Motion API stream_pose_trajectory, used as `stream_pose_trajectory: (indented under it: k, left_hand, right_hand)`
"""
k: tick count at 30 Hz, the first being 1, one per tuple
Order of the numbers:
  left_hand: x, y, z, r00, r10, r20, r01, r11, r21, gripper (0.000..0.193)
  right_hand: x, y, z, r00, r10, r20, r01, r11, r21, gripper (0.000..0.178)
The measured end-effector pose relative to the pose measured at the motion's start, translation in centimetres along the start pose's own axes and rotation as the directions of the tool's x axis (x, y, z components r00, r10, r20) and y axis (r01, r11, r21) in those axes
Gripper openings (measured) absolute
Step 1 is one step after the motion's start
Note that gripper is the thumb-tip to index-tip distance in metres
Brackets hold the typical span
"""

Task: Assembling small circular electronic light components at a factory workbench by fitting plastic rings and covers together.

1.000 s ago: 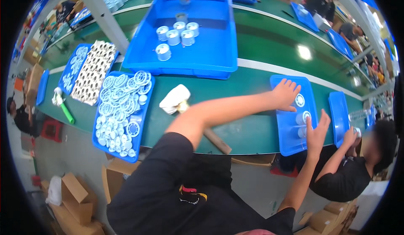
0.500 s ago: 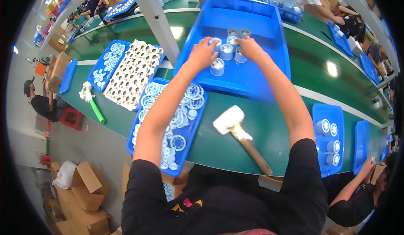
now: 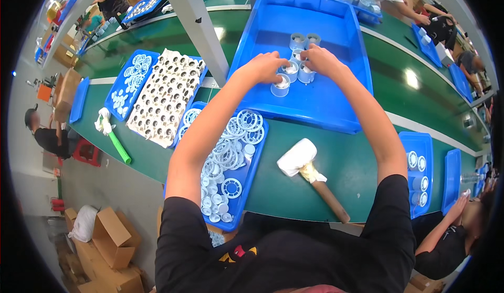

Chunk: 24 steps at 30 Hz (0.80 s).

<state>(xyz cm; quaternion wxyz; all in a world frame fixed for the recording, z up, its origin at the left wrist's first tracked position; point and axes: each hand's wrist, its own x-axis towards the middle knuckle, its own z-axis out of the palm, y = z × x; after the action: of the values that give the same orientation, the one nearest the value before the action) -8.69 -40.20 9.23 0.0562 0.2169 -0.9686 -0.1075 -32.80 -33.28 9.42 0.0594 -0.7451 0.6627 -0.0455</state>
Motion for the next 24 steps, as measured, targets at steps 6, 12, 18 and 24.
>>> stream_pose_trajectory:
  k: [6,12,18,24]
  left_hand:
    - [1.7,1.1,0.3,0.999,-0.008,0.053,0.007,1.0,0.025,0.032]
    - [1.4,1.7,0.8,0.995,-0.098,-0.029,0.098,0.995,0.007,0.021]
    - [-4.3,2.2,-3.2,0.907,-0.152,-0.392,0.008,0.939,-0.345,0.021]
    - [-12.8,11.2,-7.0,0.745,-0.48,-0.463,-0.047,0.654,-0.755,0.026]
  right_hand:
    - [-4.1,1.4,-0.5,0.976,0.099,-0.193,-0.074,0.989,0.129,0.025]
    - [-17.8,0.8,-4.6,0.852,0.333,-0.403,0.117,0.629,0.768,0.022]
    - [-29.1,-3.1,0.2,0.879,0.474,-0.052,0.1,-0.076,0.992,0.025]
    - [-29.4,-5.6,8.1,0.954,0.285,0.094,0.142,-0.704,0.695,0.045]
